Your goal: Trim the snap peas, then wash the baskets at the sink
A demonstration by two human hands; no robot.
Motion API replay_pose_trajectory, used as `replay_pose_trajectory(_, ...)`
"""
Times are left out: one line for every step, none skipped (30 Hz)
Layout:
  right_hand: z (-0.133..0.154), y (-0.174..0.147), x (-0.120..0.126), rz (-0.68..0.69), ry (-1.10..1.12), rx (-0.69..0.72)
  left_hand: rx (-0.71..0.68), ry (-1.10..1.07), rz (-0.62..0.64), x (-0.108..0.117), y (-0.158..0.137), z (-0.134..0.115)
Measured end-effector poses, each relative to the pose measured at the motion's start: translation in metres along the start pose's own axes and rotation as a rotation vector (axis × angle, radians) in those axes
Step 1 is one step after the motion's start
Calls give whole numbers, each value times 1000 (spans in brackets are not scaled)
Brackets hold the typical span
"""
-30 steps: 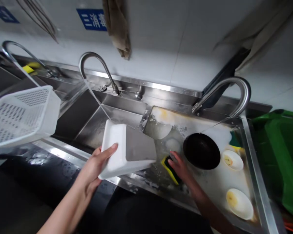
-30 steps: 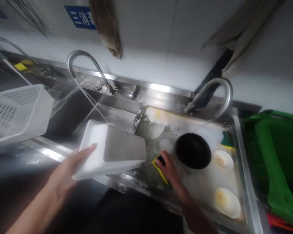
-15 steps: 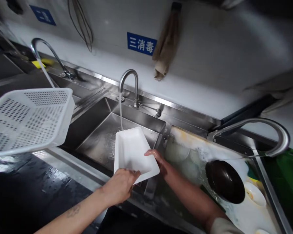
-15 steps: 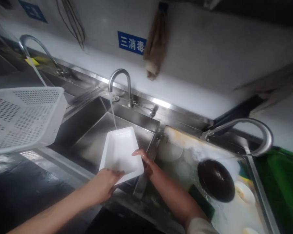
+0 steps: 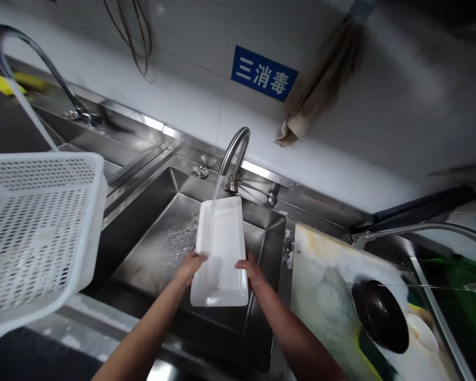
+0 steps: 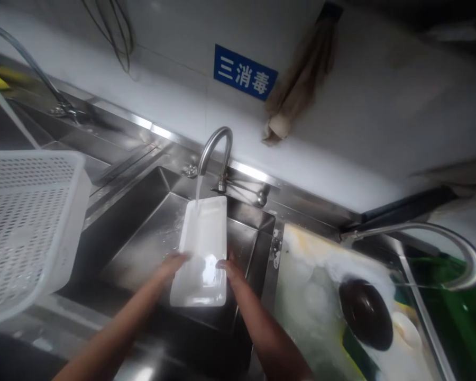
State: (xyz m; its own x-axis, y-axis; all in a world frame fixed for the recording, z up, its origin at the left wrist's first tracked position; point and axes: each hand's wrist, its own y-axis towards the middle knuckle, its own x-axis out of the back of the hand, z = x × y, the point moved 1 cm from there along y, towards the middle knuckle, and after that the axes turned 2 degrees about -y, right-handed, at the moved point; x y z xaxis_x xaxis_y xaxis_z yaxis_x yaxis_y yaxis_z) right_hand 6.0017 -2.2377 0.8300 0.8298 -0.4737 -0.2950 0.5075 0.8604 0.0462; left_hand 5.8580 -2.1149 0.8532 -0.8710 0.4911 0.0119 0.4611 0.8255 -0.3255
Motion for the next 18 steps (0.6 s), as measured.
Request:
replay_pose_trajectory(5, 0, 2, -3, -3, -6, 16, -31, 39, -5, 11, -8)
replay_pose_trajectory(8, -2, 6, 6, -4, -32, 32, -63, 79, -9, 20, -17)
replay_pose_trajectory(10, -5, 11, 23, 0, -72, 48, -95, 121, -12, 28, -25)
replay_pose_trajectory(11, -8, 16, 47, 9, -124, 67, -126, 159, -14, 35, -32)
replay_pose_trajectory(9, -11, 22, 73, 24, -181, 90, -152, 186, -14, 39, -36)
replay_pose_trajectory(7, -12, 28, 96, 43, -239, 113, -170, 199, -14, 41, -38)
replay_pose_trajectory(3, -12, 34, 110, 64, -291, 133, -179, 198, -14, 41, -37)
replay_pose_trajectory(-2, -8, 39, 122, 75, -335, 142, -179, 182, -13, 39, -34)
replay_pose_trajectory(-7, -2, 43, 141, 70, -373, 141, -172, 152, -13, 35, -28)
replay_pose_trajectory(-11, 6, 46, 165, 42, -406, 127, -158, 111, -12, 29, -23)
replay_pose_trajectory(-14, 17, 47, 187, -7, -418, 107, -140, 64, -13, 24, -17)
replay_pose_trajectory(-15, 30, 46, 191, -80, -410, 83, -122, 18, -13, 18, -12)
replay_pose_trajectory(-13, 43, 42, 167, -182, -371, 63, -106, -24, -14, 13, -8)
replay_pose_trajectory(-7, 58, 36, 116, -308, -289, 48, -94, -57, -16, 9, -5)
replay_pose_trajectory(1, 72, 27, 35, -448, -160, 33, -83, -80, -19, 6, -5)
replay_pose_trajectory(11, 85, 17, -44, -598, 2, 13, -71, -95, -21, 3, -5)
replay_pose_trajectory(23, 98, 4, -101, -741, 176, -9, -51, -107, -23, 1, -7)
replay_pose_trajectory(34, 110, -9, -134, -859, 311, -31, -18, -116, -25, -1, -9)
